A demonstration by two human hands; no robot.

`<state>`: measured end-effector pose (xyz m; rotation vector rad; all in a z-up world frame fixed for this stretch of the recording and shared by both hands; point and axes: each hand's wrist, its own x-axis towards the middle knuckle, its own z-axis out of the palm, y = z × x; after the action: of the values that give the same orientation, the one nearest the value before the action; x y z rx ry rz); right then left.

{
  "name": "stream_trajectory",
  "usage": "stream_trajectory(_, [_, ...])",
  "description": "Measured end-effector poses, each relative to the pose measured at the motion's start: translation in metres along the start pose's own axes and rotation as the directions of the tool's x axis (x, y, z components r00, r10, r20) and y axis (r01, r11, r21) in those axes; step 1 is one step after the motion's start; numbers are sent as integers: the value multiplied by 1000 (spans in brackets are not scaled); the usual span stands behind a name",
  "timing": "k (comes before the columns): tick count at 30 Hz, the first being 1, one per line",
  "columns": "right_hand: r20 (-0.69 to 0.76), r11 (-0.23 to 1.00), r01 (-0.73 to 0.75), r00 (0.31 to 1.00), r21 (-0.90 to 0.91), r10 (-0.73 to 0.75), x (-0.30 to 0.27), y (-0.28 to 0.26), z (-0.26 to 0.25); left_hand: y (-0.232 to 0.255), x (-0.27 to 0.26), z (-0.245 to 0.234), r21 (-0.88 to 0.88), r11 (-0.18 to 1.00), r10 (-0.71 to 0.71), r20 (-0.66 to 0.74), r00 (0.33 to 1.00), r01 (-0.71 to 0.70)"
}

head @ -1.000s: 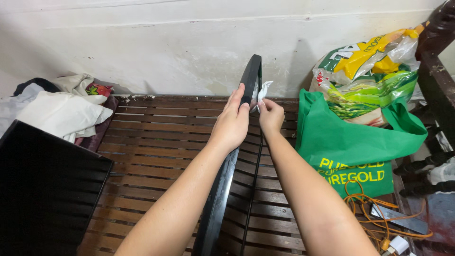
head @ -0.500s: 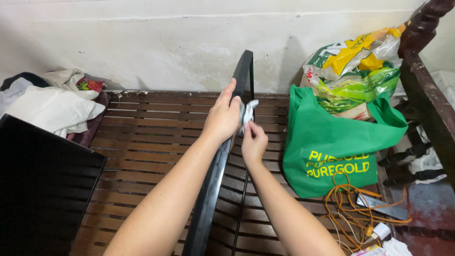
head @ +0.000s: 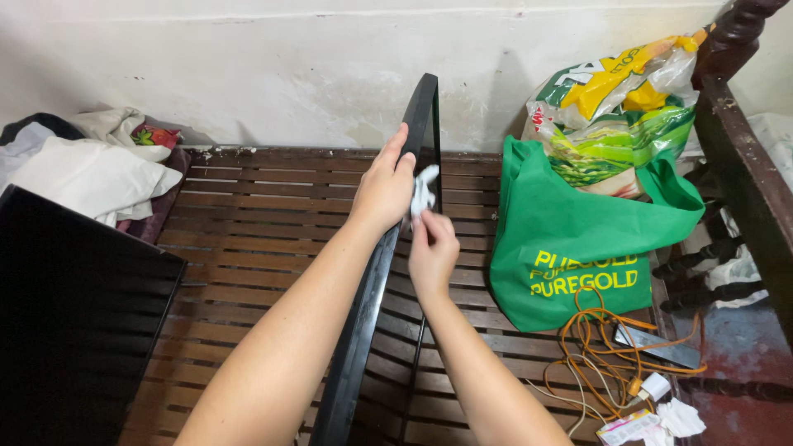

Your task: The person cleans a flat-screen television by wiping its frame and screen with a white tissue. They move the TV to access different sides and continue wiping the edges and surface.

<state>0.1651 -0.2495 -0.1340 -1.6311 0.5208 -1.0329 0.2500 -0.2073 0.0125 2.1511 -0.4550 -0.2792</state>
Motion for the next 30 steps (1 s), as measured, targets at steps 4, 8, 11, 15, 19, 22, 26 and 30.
stream_trajectory(4, [-18, 991, 111, 994, 79, -110, -16, -20, -3, -15, 7, 8, -51, 998, 43, -57, 997, -45])
stream_trajectory(8, [53, 988, -154, 987, -27, 155, -96, -1, -32, -29, 16, 13, -3, 997, 76, 23, 997, -76])
stream_trajectory(11, [72, 957, -269, 958, -107, 277, -113, 8, -40, -40, 8, 13, -30, 986, 166, 133, 977, -164])
stream_trajectory(15, [4, 998, -39, 999, 52, 39, -91, -24, -30, -57, -61, -6, -77, 995, 85, 200, 976, -71])
stream_trajectory(19, [31, 999, -43, 999, -24, 44, -118, -27, -44, -63, -146, -29, -185, 974, 164, 186, 969, -129])
stream_trajectory(22, [73, 955, -263, 959, -140, 275, -171, -13, -60, -62, -203, -46, -257, 911, -231, 332, 914, 324])
stream_trajectory(26, [31, 955, -256, 964, -150, 264, -188, -19, -60, -86, -245, -47, -349, 920, -94, 244, 965, 178])
stream_trajectory(30, [73, 988, -142, 987, -53, 146, -209, -24, -69, -90, -269, -48, -323, 936, -74, 214, 974, 142])
